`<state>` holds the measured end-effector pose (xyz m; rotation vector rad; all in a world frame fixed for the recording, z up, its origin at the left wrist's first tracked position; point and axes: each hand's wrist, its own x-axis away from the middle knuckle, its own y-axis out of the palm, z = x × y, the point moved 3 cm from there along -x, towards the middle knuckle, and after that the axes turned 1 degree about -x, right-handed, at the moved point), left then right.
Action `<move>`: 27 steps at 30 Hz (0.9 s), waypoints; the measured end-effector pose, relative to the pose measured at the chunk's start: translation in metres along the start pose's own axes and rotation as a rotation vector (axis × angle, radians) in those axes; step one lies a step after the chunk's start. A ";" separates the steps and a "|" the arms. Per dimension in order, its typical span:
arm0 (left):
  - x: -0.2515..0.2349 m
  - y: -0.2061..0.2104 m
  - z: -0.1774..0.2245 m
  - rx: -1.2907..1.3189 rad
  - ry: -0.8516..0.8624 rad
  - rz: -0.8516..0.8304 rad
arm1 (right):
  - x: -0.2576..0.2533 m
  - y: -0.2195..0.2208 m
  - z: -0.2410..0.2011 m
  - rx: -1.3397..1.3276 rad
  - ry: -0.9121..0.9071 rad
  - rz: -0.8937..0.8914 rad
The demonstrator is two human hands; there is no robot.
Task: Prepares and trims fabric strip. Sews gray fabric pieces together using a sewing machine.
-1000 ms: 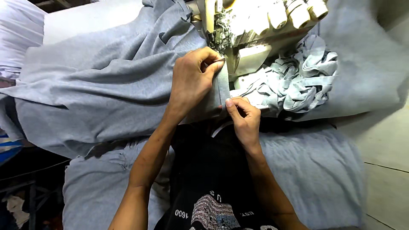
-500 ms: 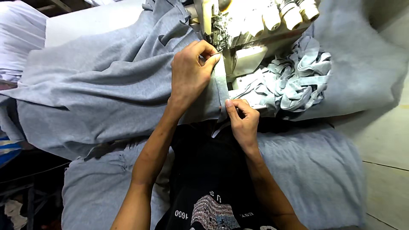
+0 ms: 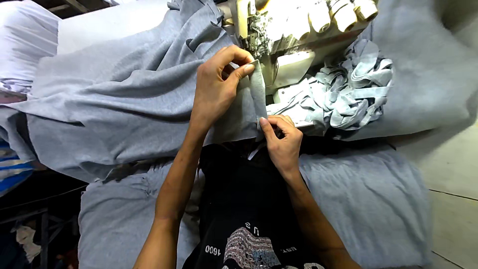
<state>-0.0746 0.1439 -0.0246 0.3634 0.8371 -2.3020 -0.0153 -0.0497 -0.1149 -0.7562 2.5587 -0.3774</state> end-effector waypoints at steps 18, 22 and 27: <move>-0.005 0.010 -0.001 -0.350 -0.021 0.109 | -0.002 -0.003 -0.002 -0.007 0.009 0.002; -0.006 0.012 0.000 -0.416 -0.013 0.126 | -0.003 -0.002 -0.003 -0.014 0.012 0.003; -0.006 0.014 -0.002 -0.445 0.003 0.130 | -0.002 -0.001 -0.003 -0.019 0.021 -0.002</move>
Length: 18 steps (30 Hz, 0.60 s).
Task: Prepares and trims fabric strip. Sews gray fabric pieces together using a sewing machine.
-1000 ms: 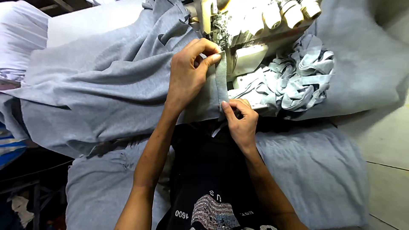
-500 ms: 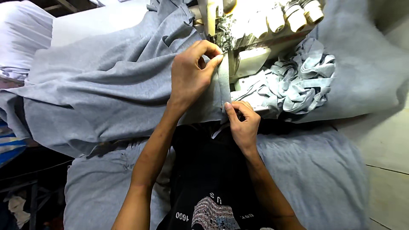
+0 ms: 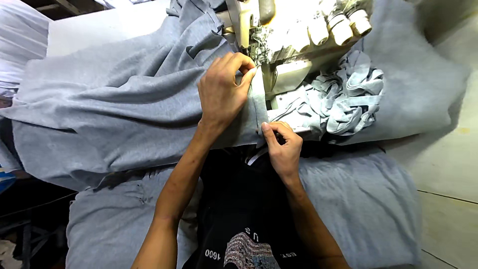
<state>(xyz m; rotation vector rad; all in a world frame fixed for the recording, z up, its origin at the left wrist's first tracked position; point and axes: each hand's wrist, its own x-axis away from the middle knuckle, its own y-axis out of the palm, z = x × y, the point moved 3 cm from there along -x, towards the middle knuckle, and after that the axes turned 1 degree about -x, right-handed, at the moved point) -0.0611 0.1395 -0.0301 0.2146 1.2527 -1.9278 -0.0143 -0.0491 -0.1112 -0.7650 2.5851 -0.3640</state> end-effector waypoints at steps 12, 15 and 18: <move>0.053 -0.015 0.026 -0.136 0.281 -0.136 | -0.002 -0.001 0.000 0.012 0.035 -0.006; 0.063 -0.010 0.021 -0.184 0.278 -0.146 | -0.002 0.000 0.000 0.019 0.032 -0.012; 0.062 -0.009 0.020 -0.212 0.264 -0.159 | -0.003 -0.001 -0.002 0.027 0.032 -0.010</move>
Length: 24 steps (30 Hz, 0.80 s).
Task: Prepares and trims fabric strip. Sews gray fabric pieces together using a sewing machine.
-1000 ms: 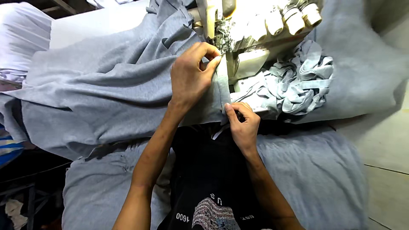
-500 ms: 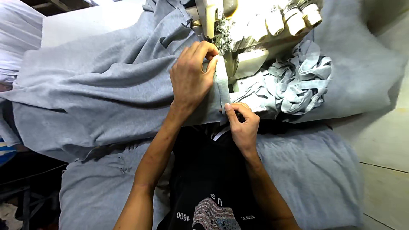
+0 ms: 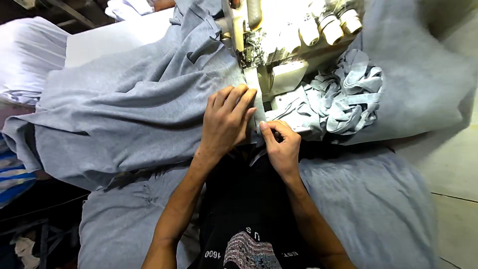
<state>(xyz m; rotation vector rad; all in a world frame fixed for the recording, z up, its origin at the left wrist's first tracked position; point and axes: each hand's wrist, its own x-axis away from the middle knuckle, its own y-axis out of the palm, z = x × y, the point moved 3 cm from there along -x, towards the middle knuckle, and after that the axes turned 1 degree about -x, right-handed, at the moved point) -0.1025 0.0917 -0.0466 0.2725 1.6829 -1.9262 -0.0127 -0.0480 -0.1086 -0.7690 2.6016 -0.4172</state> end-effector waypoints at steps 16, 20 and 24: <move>-0.003 0.008 -0.004 0.055 -0.135 -0.015 | -0.004 0.000 0.002 0.016 -0.020 -0.015; -0.004 0.010 -0.004 0.034 -0.165 -0.015 | -0.004 0.001 0.002 -0.006 -0.039 -0.016; 0.003 0.006 -0.004 0.015 -0.211 -0.016 | -0.004 0.001 0.000 -0.004 -0.053 -0.038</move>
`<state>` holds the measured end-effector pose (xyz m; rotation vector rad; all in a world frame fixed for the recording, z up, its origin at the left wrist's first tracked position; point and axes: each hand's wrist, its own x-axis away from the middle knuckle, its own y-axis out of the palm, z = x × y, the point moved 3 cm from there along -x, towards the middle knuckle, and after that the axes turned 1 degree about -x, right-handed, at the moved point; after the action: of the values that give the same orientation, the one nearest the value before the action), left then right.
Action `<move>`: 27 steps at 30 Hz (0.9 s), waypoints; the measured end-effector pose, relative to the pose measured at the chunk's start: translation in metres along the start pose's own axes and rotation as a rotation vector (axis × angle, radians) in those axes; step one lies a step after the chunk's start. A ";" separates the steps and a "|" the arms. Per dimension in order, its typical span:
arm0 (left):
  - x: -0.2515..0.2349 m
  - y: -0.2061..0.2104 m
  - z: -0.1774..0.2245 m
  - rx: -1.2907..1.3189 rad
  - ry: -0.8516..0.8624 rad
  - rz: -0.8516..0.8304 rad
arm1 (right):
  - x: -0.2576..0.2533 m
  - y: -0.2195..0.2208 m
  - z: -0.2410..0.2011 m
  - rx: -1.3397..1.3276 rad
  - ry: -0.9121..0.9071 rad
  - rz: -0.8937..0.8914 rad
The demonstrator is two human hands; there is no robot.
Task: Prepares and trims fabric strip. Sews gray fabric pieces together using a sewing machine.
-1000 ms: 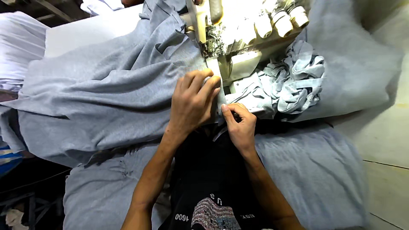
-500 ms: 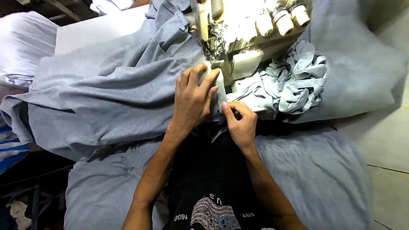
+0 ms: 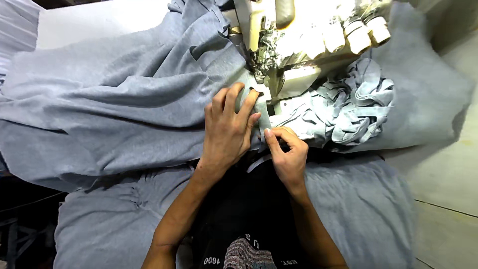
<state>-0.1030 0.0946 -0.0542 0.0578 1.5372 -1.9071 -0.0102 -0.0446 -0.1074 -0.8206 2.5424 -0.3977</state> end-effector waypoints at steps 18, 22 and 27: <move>-0.002 -0.006 0.010 -0.094 -0.141 -0.011 | 0.010 -0.001 -0.010 -0.091 -0.031 -0.027; 0.000 -0.005 0.012 -0.098 -0.132 -0.028 | 0.013 -0.001 -0.009 -0.108 -0.026 -0.012; 0.004 -0.004 0.013 -0.078 -0.123 -0.059 | 0.014 0.000 -0.008 -0.115 -0.021 -0.005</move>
<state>-0.1032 0.0818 -0.0487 -0.1375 1.5434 -1.8578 -0.0239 -0.0520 -0.1044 -0.8680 2.5632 -0.2450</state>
